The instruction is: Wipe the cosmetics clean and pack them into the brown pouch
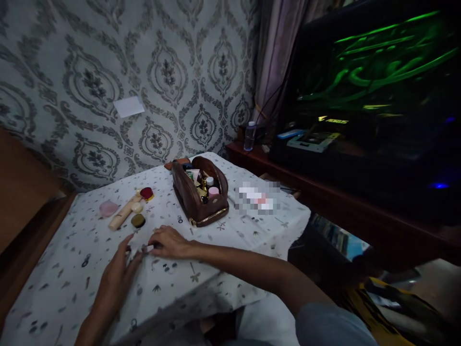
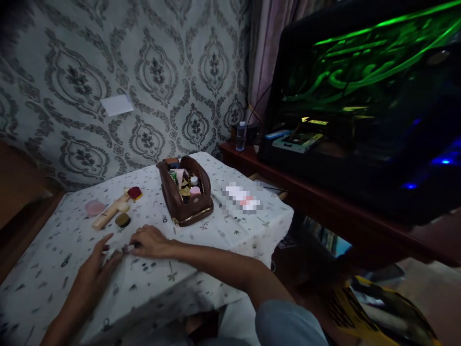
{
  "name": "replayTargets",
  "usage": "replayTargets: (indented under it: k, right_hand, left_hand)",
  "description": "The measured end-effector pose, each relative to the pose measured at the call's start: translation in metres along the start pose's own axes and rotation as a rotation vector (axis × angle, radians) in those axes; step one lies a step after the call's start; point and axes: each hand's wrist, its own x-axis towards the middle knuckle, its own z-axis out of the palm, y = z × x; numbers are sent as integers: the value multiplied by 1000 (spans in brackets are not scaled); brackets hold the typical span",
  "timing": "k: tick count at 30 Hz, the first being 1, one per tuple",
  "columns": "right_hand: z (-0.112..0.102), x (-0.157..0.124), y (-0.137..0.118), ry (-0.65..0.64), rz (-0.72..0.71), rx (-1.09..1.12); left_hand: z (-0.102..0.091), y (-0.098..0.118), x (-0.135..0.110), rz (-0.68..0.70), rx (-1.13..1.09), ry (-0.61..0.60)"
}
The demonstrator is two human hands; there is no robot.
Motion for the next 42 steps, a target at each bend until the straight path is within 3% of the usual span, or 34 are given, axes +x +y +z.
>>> replayTargets:
  k: [3, 6, 10, 13, 17, 21, 24, 27, 33, 37, 42]
  right_hand:
    - [0, -2, 3, 48, 27, 90]
    - [-1, -6, 3, 69, 47, 151]
    - [-1, -8, 4, 59, 36, 160]
    - [1, -9, 5, 52, 6, 161]
    - [1, -10, 6, 46, 3, 161]
    - [1, -9, 7, 44, 26, 185]
    - [2, -8, 9, 53, 37, 199]
    - [3, -8, 10, 64, 13, 204]
    - [4, -8, 10, 70, 16, 166]
    - [5, -9, 11, 71, 10, 166]
    - [4, -8, 10, 59, 13, 180]
  left_hand:
    - [-7, -10, -2, -115, -29, 132]
    - [-9, -16, -11, -50, 50, 232]
    - [2, -20, -30, 84, 352, 141]
    - [9, -23, -43, 195, 480, 141]
    - [10, -32, -52, 338, 473, 142]
    - [7, -42, -51, 362, 391, 117]
    - [6, -37, -45, 385, 272, 166]
    - [9, -19, -35, 431, 186, 224]
    - [33, 16, -20, 553, 363, 242]
    - [39, 16, -21, 536, 480, 208]
    - [27, 1, -26, 424, 535, 188]
